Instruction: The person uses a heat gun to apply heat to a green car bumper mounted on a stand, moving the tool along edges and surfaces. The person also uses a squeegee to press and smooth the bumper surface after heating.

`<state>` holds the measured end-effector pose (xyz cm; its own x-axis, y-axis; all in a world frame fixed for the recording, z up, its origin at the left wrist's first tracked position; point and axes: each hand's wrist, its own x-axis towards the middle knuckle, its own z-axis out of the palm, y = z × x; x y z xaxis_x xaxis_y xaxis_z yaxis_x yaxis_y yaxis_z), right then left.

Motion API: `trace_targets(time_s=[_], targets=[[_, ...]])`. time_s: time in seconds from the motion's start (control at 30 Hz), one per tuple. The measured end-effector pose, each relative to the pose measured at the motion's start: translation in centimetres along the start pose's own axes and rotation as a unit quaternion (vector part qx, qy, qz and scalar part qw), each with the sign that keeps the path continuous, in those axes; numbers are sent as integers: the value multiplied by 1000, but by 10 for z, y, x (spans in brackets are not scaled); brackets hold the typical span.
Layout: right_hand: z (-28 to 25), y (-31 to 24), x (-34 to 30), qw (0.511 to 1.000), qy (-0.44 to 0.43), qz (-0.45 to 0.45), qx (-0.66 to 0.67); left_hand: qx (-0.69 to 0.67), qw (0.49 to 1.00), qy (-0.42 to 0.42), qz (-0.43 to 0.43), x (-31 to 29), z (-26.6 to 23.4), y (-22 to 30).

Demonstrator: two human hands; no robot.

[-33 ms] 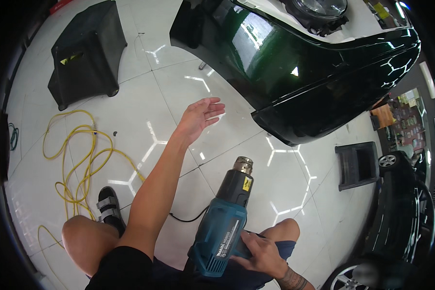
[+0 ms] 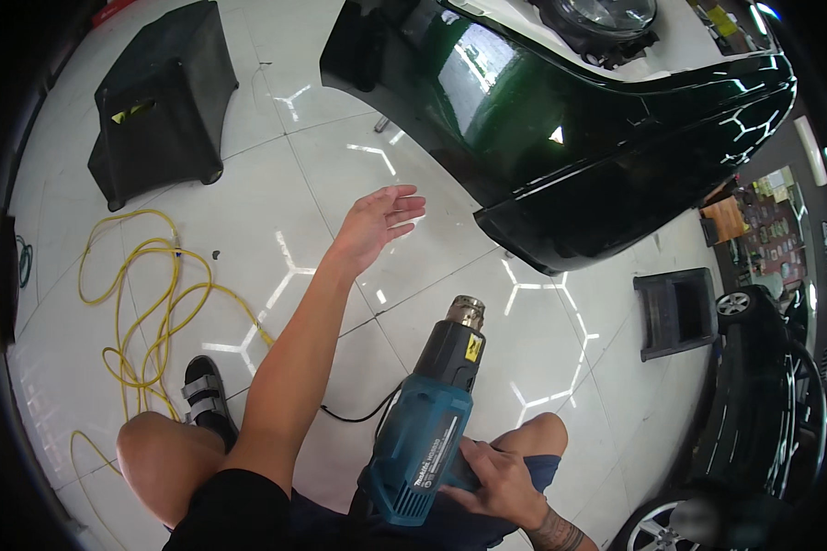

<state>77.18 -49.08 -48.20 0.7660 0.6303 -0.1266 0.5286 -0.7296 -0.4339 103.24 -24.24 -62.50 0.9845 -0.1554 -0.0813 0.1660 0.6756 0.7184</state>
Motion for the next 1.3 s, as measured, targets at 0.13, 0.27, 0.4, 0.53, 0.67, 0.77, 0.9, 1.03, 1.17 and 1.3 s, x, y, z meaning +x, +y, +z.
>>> trace_targets(time_s=[0.13,0.27,0.4,0.53,0.67,0.77,0.9,1.03,1.17,1.3], targets=[[-6,-9,6,999,44,-21,4,-36,999,-23,4,3,6,7],[-9,-18,21,996,41,-22,78,-55,997,-57,11,11,19,10],[-31,-22,19,990,34,12,139,-51,997,-62,11,15,34,10],[-63,-9,-14,959,91,113,245,-48,997,-67,14,20,34,0],[-66,-3,-50,655,254,326,632,172,983,-51,-48,23,35,-7],[-83,8,-51,749,139,239,603,668,704,-199,-131,30,2,38],[-104,30,-54,759,45,164,628,886,353,-212,-216,-35,-6,174],[-127,58,-80,725,136,191,647,764,612,134,-154,-220,42,270],[-136,100,-80,718,304,90,620,656,658,217,-299,-384,62,199],[-149,128,-67,662,428,-33,614,616,726,192,-240,-364,85,131]])
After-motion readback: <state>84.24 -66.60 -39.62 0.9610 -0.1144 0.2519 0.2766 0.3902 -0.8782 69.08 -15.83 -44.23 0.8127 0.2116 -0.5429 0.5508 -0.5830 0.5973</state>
